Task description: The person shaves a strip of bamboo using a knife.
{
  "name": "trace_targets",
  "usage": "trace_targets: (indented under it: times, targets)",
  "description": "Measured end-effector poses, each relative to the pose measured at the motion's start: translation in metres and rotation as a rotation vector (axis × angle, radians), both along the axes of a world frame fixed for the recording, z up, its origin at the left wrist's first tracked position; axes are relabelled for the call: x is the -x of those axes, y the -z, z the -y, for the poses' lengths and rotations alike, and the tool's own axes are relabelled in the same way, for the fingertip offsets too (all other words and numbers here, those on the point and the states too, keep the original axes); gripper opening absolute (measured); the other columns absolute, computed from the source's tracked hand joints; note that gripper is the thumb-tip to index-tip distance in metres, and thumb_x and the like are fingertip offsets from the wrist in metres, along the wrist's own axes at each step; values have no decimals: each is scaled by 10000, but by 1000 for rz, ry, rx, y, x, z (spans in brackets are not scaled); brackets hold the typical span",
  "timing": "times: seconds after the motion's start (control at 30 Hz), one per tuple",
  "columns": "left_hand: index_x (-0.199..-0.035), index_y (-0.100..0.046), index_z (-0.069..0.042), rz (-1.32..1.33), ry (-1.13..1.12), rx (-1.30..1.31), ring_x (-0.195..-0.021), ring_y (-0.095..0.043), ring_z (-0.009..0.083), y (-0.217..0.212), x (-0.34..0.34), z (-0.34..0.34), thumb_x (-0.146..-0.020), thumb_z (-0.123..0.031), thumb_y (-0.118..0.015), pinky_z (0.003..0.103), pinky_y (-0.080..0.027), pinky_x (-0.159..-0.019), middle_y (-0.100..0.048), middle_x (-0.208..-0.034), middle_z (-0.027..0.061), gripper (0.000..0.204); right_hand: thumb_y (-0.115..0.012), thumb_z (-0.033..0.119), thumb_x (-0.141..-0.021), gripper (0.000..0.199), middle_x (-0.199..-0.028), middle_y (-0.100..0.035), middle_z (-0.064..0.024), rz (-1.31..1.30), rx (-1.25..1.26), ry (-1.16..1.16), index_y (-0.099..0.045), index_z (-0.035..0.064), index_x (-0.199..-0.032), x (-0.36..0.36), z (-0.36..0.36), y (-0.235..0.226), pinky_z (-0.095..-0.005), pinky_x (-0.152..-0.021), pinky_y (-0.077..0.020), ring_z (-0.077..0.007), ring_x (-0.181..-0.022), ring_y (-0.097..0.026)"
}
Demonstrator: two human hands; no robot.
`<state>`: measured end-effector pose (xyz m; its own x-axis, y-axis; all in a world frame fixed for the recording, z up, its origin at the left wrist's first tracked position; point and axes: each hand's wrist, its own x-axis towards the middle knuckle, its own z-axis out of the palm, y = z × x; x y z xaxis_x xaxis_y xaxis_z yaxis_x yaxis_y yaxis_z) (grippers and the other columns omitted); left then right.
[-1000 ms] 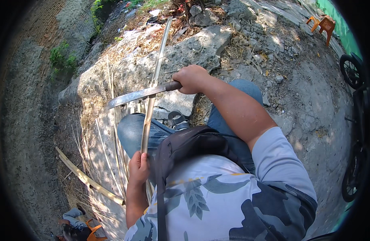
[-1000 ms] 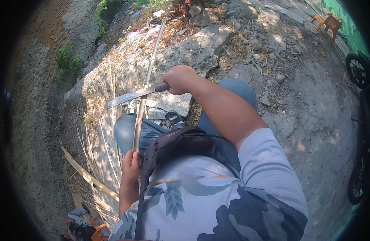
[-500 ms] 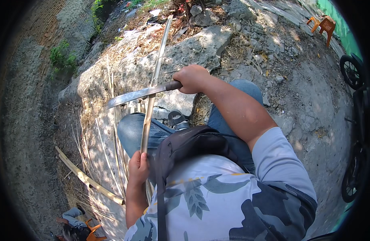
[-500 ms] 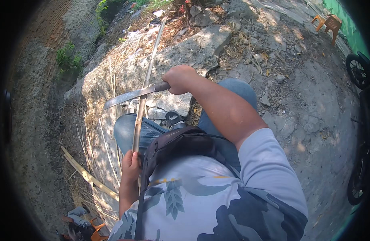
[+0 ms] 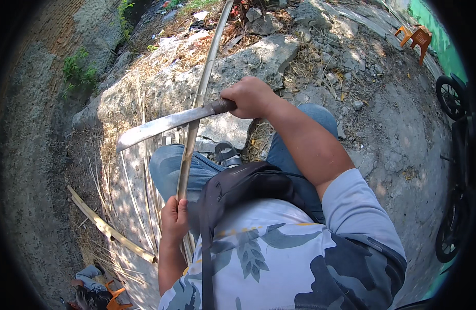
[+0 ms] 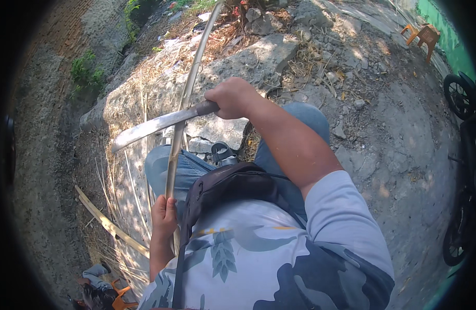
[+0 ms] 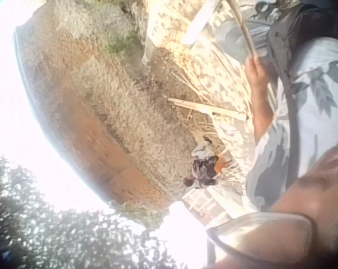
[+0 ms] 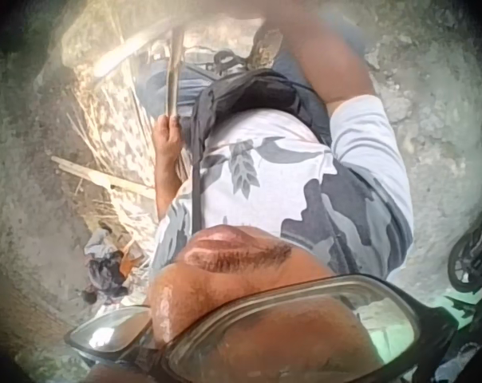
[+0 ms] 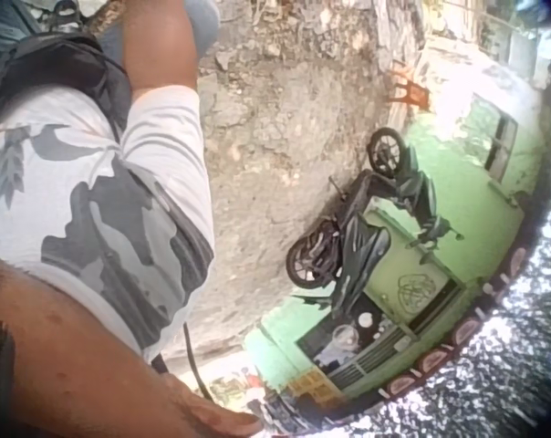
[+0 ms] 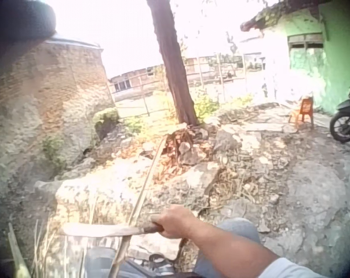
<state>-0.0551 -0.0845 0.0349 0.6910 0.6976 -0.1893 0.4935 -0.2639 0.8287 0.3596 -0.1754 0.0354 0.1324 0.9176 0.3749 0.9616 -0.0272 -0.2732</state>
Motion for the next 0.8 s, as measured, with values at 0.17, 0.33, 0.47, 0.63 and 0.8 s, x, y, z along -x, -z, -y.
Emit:
trace_targets:
  times: [0.17,0.33,0.47,0.63,0.8]
  targets:
    - [-915,-606,-37,0,11,-22,-581,-475,65,-18,-11,0,-1084,-256,-569,267,-383,-522,-529,-643,-22,279,-727,255,-753,150,-772,-700,-105,-102,-43,141,-661,156,-844,-6,9,-8,-502,-684,-548,-354,-776,-707]
    - [-917,-611,-32,-12,-6,34,-575,-470,49,-18,-22,3,-1094,-251,-545,251,-381,-526,-529,-635,-27,289,-728,243,-745,146,-725,-680,-71,-30,-70,49,-634,151,-810,3,4,-3,-476,-688,-533,-334,-719,-690]
    - [-922,-612,-33,-34,-12,28,-574,-473,36,-15,-21,3,-1106,-257,-520,230,-378,-526,-527,-633,-32,305,-734,237,-728,152,-712,-672,-17,100,-13,-55,-617,177,-804,11,-3,0,-390,-771,-501,-280,-684,-669]
    - [-944,-606,-34,12,25,82,-572,-481,35,-26,-12,1,-1111,-286,-511,219,-384,-523,-526,-635,-32,317,-737,276,-758,166,-813,-718,-90,-116,38,166,-677,173,-874,-10,4,-5,-503,-730,-555,-344,-822,-716]
    - [-952,-602,-33,44,22,82,-570,-477,38,-16,-12,-6,-1113,-294,-505,223,-385,-526,-527,-641,-30,320,-732,272,-756,162,-816,-717,-91,-143,4,177,-678,174,-874,-5,6,-4,-509,-723,-555,-350,-818,-713]
